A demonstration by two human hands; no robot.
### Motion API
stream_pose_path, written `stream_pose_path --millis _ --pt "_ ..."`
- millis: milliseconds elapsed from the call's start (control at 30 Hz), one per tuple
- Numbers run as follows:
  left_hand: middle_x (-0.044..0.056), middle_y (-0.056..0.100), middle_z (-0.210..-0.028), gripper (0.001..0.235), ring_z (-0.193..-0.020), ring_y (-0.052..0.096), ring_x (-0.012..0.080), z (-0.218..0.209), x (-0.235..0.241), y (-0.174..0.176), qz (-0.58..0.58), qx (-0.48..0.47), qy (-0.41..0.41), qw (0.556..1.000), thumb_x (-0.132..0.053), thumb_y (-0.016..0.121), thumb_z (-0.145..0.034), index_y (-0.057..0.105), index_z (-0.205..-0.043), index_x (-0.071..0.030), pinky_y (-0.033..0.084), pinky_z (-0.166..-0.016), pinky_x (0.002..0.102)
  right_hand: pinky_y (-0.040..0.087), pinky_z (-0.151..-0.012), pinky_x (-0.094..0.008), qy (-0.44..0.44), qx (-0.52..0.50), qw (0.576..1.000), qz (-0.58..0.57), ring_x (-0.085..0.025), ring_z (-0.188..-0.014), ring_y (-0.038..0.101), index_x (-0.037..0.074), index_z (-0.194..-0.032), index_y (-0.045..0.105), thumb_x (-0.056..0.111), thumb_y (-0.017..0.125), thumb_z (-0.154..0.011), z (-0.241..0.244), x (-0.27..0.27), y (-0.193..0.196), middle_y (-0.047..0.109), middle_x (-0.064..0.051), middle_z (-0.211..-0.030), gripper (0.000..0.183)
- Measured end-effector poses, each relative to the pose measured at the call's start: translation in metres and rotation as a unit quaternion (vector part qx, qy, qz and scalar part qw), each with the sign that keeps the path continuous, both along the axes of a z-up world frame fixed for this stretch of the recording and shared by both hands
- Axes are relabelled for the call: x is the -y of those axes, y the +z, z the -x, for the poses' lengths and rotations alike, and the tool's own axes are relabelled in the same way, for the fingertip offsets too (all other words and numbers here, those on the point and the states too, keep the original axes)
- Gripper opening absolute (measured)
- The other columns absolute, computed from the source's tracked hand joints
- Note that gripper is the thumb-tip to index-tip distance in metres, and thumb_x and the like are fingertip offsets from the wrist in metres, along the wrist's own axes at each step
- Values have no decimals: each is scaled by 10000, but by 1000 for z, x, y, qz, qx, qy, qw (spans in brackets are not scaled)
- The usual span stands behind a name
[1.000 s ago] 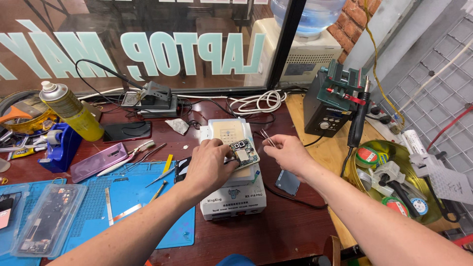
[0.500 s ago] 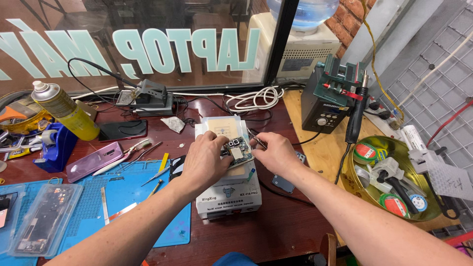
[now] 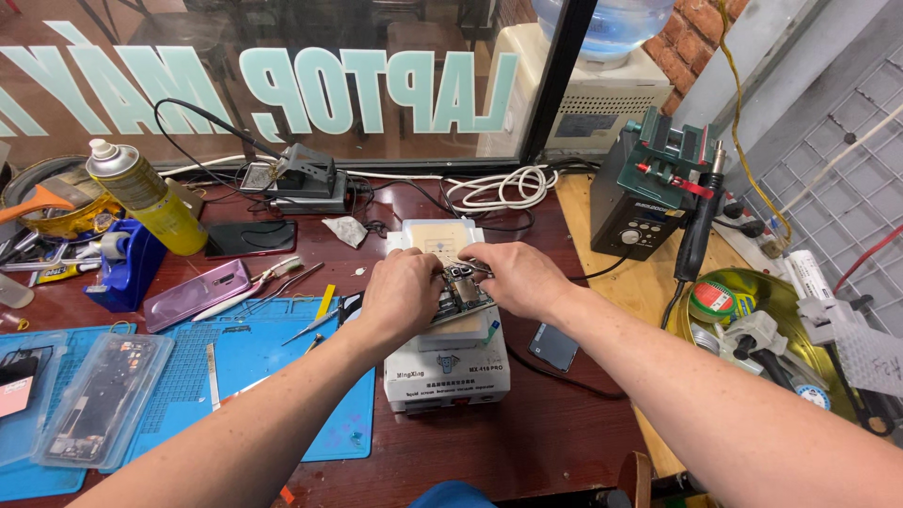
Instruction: The person disassembles a smartphone motherboard, removes a camera module and other small components using tweezers and a metal spudger, and places them on the workbench. The person then reattaches the camera module and continues adjusting components on the board.
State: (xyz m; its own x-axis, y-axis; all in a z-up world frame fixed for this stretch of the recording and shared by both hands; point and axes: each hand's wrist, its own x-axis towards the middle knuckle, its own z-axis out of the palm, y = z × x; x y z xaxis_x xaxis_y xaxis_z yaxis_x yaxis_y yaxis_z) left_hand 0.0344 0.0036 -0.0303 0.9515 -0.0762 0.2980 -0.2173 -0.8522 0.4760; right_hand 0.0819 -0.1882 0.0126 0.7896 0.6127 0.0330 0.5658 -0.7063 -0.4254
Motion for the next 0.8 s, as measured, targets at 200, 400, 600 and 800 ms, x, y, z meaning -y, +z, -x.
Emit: stream_pose_path --millis 200,400,600,800 --pt "182 718 -1005 224 -1025 639 386 2 -1 -2 4 -16 11 1000 -171 725 -777 769 -948 -33 499 -924 503 538 -911 -461 45 17 997 62 -353 -1078 683 182 -1335 607 61 682 -818 -6 -6 4 730 -151 -1122 537" --pt "182 715 -1015 268 -1040 626 393 5 0 0 24 -11 15 1000 -167 736 -759 766 -983 -23 487 -923 514 504 -1001 -448 76 -32 992 100 -338 -1198 632 189 -1438 515 15 613 -848 -22 -7 -6 675 -153 -1274 623" --pt "168 722 -1022 283 -1046 632 382 3 0 -2 30 -24 26 999 -173 748 -750 777 -1000 -44 494 -942 499 499 -1006 -461 110 2 990 85 -358 -1195 622 215 -1489 463 -10 560 -870 -20 1 -19 606 -115 -1379 666" --pt "152 728 -1027 288 -1047 639 369 1 0 -3 30 -40 37 998 -187 773 -741 798 -1008 -81 499 -947 486 545 -926 -422 87 47 994 -48 -338 -1075 668 127 -1230 662 97 674 -846 -12 12 -20 680 -116 -1149 386"
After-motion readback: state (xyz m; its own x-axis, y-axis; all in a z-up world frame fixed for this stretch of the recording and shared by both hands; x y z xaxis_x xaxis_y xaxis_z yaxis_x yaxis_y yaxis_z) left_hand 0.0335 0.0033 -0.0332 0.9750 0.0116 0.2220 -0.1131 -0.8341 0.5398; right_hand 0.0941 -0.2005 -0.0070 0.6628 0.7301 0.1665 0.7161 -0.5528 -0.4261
